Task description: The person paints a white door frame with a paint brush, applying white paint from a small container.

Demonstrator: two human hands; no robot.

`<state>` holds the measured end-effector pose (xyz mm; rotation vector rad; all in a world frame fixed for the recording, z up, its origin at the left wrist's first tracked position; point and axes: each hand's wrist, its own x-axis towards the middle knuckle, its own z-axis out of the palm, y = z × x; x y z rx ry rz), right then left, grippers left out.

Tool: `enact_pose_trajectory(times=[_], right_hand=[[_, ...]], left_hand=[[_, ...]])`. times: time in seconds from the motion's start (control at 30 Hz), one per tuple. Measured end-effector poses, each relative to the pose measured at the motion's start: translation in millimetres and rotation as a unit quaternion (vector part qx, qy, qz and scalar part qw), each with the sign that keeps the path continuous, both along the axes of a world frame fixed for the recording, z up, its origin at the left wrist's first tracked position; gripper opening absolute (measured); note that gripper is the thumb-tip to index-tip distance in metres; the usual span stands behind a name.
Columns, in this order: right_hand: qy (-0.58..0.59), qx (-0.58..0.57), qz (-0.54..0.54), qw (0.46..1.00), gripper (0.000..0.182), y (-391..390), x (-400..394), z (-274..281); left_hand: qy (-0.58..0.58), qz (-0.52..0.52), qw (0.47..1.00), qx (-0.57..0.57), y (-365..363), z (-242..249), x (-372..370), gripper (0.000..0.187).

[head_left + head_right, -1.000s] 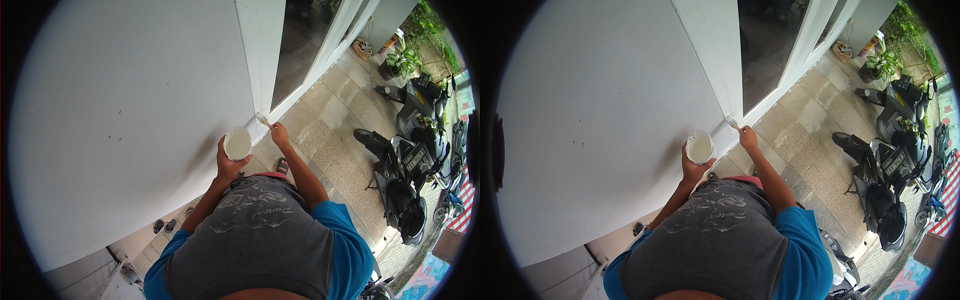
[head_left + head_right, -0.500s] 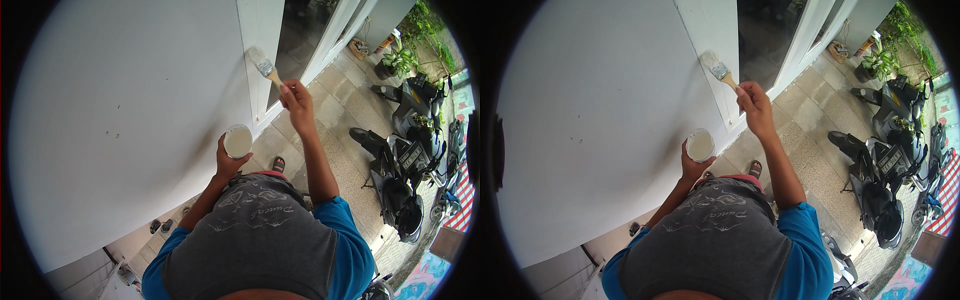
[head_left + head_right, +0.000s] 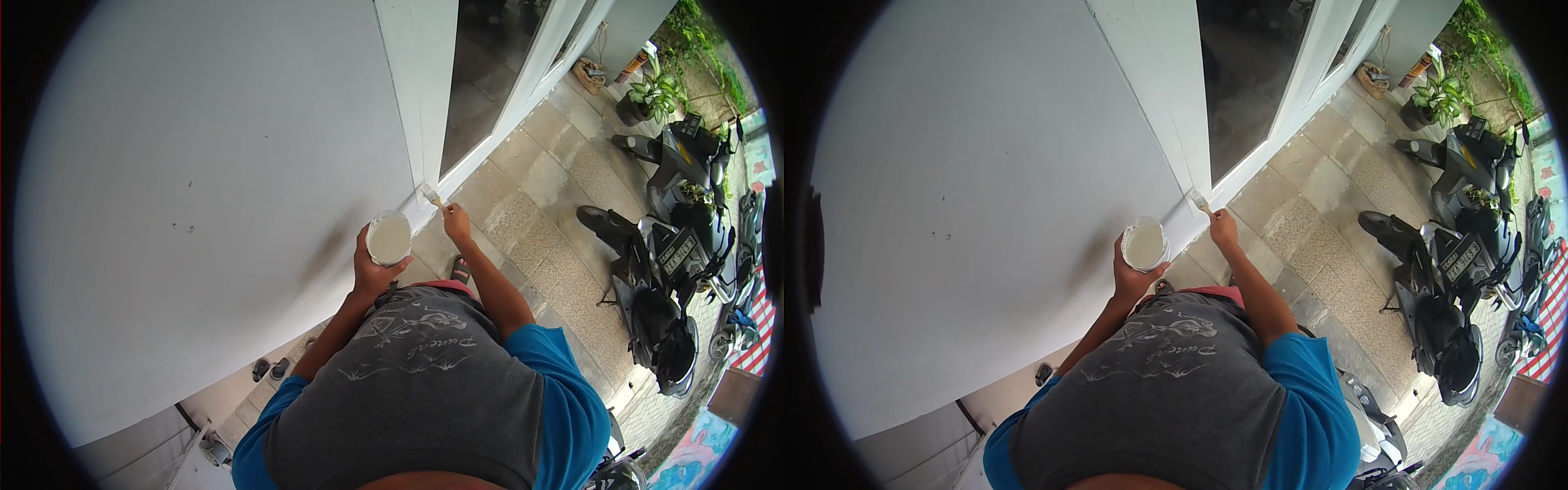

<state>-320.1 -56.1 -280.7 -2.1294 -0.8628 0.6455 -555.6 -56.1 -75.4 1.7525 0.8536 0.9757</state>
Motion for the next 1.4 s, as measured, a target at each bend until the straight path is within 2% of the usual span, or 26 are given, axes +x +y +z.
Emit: enact_pose_trajectory(times=[0.1, 0.2, 0.27, 0.3, 0.37, 0.4, 0.47, 0.5, 0.6, 0.67, 0.73, 0.8, 0.83, 0.87, 0.9, 0.97, 1.07, 1.13, 1.23, 1.3, 1.33, 1.4], right_hand=[[-0.005, 0.042, 0.026, 0.999, 0.028, 10.1, 2.7, 26.9], [0.008, 0.040, 0.044, 0.998, 0.026, 19.9, 8.4, 128.4], [0.093, 0.062, 0.061, 0.992, 0.025, 12.9, 13.8, 202.1], [0.091, 0.061, 0.060, 0.992, 0.025, 7.6, 15.4, 234.9], [0.268, 0.208, 0.068, 0.938, 0.020, -5.3, 15.5, 287.2], [0.266, 0.207, 0.066, 0.939, 0.020, -8.0, 14.5, 303.2], [0.302, 0.382, 0.101, 0.867, 0.015, -9.2, 10.5, 321.4], [0.293, 0.382, 0.098, 0.871, 0.014, -5.8, 10.1, 320.9], [0.295, 0.351, 0.093, 0.884, 0.014, 17.8, 11.3, 258.8], [0.282, 0.306, 0.090, 0.905, 0.017, 25.7, 9.2, 189.4], [0.294, 0.297, 0.093, 0.904, 0.017, 21.6, 3.5, 121.3], [0.226, 0.202, 0.042, 0.952, 0.019, 9.1, -0.8, 64.9], [0.227, 0.203, 0.043, 0.952, 0.019, 1.4, -0.6, 23.2], [0.172, 0.097, 0.012, 0.980, 0.022, -5.4, 1.3, -20.8], [0.114, -0.009, -0.019, 0.993, 0.024, -6.9, 1.6, -42.0], [0.112, 0.009, -0.024, 0.993, 0.025, -1.2, -0.8, -37.3], [0.103, 0.037, -0.015, 0.994, 0.026, 13.3, 2.2, 5.3], [0.079, 0.065, 0.016, 0.995, 0.027, 27.6, 13.7, 68.5], [0.069, 0.075, 0.039, 0.994, 0.026, 18.9, 20.7, 196.1], [0.238, 0.115, 0.043, 0.963, 0.023, 6.5, 23.4, 257.3], [0.237, 0.114, 0.043, 0.964, 0.023, 2.4, 23.5, 275.2], [0.339, 0.280, 0.083, 0.894, 0.020, -4.6, 22.2, 296.5]], left_hand=[[-0.011, 0.005, 1.000, -0.018, -2.0, -5.0, -1.8, 0.090], [-0.010, 0.008, 0.999, -0.031, 1.0, -1.9, 0.6, 0.090], [-0.001, 0.007, 1.000, -0.031, 0.7, -1.4, 1.0, 0.091], [0.003, 0.015, 1.000, -0.026, 1.5, -3.8, 1.4, 0.091], [0.004, 0.021, 0.999, -0.024, 2.1, -4.6, 2.7, 0.091], [0.002, 0.016, 1.000, -0.027, 2.3, -2.9, 2.7, 0.092], [-0.002, 0.010, 0.999, -0.031, 3.4, -3.7, 4.0, 0.092], [-0.004, 0.007, 0.999, -0.034, 3.9, -6.0, 3.7, 0.092], [-0.005, 0.001, 0.999, -0.032, 5.2, -8.4, 4.1, 0.092], [-0.004, -0.001, 1.000, -0.028, 5.9, -9.5, 4.9, 0.091], [-0.025, -0.003, 0.999, -0.022, 6.7, -10.4, 4.6, 0.091], [-0.027, -0.001, 0.999, -0.023, 6.8, -11.0, 3.8, 0.091], [-0.029, -0.001, 0.999, -0.025, 6.6, -10.6, 3.1, 0.091], [-0.029, 0.000, 0.999, -0.023, 6.4, -9.9, 2.4, 0.091], [-0.015, 0.001, 1.000, -0.008, 6.7, -9.0, 1.4, 0.091], [-0.001, 0.004, 1.000, 0.010, 9.1, -7.2, 1.0, 0.092], [-0.007, 0.003, 1.000, 0.000, 5.5, -8.3, -1.0, 0.092], [-0.003, 0.007, 1.000, -0.016, 6.8, -10.2, -1.5, 0.092], [-0.006, 0.004, 1.000, -0.025, 6.9, -5.8, 0.0, 0.092], [-0.008, 0.011, 1.000, -0.023, 6.5, -3.5, 0.7, 0.092], [-0.010, 0.018, 1.000, -0.022, 5.9, -3.3, 1.2, 0.092], [-0.005, 0.018, 0.999, -0.028, 6.9, -4.1, 0.9, 0.092]])
